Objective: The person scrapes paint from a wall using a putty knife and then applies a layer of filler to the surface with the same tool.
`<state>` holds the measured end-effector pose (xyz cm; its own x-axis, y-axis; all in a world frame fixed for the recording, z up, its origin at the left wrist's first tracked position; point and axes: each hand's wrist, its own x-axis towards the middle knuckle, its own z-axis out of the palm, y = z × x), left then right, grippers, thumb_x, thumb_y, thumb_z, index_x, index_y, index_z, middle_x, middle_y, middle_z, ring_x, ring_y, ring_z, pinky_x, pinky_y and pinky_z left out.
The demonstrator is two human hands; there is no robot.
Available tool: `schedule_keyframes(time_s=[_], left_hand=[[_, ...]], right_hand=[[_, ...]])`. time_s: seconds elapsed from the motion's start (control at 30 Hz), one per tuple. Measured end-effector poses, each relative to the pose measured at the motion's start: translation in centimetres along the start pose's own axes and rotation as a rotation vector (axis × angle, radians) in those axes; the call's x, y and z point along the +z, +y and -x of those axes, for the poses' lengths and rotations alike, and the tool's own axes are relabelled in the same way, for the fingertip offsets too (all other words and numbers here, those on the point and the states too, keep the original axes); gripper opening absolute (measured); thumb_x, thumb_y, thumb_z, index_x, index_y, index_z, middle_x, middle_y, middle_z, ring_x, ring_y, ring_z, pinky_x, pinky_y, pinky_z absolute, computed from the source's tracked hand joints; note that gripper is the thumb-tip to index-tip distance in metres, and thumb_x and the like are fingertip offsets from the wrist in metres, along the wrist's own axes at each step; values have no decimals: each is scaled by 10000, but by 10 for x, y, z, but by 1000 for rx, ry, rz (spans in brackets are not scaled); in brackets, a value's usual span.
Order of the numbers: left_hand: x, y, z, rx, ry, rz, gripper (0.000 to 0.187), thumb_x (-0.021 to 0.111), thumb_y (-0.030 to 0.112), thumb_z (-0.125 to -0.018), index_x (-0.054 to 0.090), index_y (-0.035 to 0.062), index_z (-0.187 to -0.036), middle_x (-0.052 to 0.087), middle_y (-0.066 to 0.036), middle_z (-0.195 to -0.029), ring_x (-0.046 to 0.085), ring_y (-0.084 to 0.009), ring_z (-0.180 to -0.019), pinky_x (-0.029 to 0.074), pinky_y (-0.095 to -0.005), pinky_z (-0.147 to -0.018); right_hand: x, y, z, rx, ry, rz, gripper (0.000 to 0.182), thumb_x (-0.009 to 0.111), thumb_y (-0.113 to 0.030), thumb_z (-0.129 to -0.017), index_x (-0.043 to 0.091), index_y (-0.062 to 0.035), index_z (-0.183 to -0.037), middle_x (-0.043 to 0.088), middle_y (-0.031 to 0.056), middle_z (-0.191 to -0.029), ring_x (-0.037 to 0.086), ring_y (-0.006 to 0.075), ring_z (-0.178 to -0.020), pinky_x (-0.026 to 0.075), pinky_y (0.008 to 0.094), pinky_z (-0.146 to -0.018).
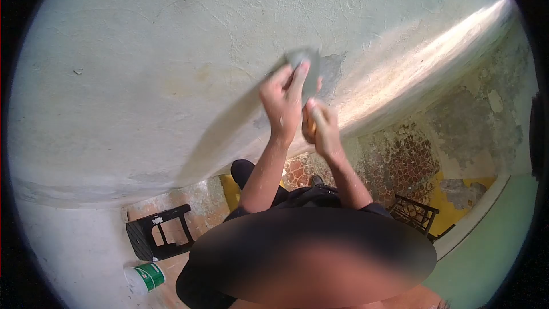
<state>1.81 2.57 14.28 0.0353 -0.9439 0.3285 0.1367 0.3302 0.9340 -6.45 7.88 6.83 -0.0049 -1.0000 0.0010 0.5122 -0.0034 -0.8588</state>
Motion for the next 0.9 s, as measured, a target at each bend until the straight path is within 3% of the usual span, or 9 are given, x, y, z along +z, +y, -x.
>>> schedule_keyframes(time_s=[0.13, 0.2, 0.3, 0.37, 0.4, 0.53, 0.77, 0.9], left_hand=[[54, 48, -44, 220, -130, 75, 247, 675, 158, -1022, 691, -52, -894, 747, -121, -812, 772, -200, -745, 608, -273, -560], [68, 55, -51, 226, -137, 116, 268, 651, 144, -1033, 665, -38, -837, 731, -118, -733, 778, -203, -737, 596, -264, -526], [52, 37, -28, 173, -122, -7, 254, 625, 152, -1048, 670, -48, -899, 741, -129, -754, 778, -208, -734, 598, -261, -533], [28, 10, -5, 0, -62, -4, 288, 601, 185, -1066, 660, -59, -924, 742, -133, -765, 778, -213, -745, 597, -271, -549], [14, -2, 6, -102, -59, 15, 314, 616, 199, -1057, 670, -102, -986, 761, -184, -912, 773, -233, -746, 641, -315, -624], [-16, -24, 33, -265, 38, 8, 326, 617, 216, -1059, 661, -97, -983, 748, -181, -884, 775, -256, -750, 660, -341, -618], [-10, -16, 23, -165, 84, 55, 311, 633, 203, -1049, 667, -91, -953, 743, -184, -860, 772, -255, -714, 652, -337, -577], [-1, -9, 25, -164, 140, 39, 311, 623, 203, -1052, 674, -94, -975, 748, -188, -852, 765, -242, -681, 641, -331, -549]], right_hand=[[10, -81, -23, -231, 15, -34, 418, 499, -427, -1101, 513, -107, -832, 422, -60, -576, 323, 31, -412, 211, 235, -361], [1, -97, -26, -212, -33, -46, 436, 494, -452, -1098, 505, -106, -833, 417, -59, -573, 309, 26, -413, 203, 230, -365], [-17, -77, -12, -80, 0, 53, 438, 501, -450, -1097, 486, -115, -816, 416, -61, -578, 318, 32, -425, 219, 232, -377], [-24, -50, 0, 62, 23, 132, 436, 504, -438, -1099, 478, -118, -805, 398, -63, -584, 322, 40, -432, 230, 238, -384], [-25, -32, 9, 119, 4, 133, 434, 507, -430, -1100, 477, -117, -800, 387, -65, -589, 322, 45, -435, 234, 242, -387], [-12, 6, 32, 221, 6, 46, 450, 508, -424, -1101, 469, -107, -784, 361, -66, -597, 315, 51, -438, 224, 252, -388], [8, -8, 30, 349, 37, -13, 478, 491, -427, -1106, 478, -88, -769, 390, -53, -592, 314, 46, -437, 219, 253, -390], [14, -6, 33, 279, 76, 17, 476, 495, -423, -1105, 489, -79, -776, 403, -53, -586, 317, 45, -433, 226, 254, -388]])
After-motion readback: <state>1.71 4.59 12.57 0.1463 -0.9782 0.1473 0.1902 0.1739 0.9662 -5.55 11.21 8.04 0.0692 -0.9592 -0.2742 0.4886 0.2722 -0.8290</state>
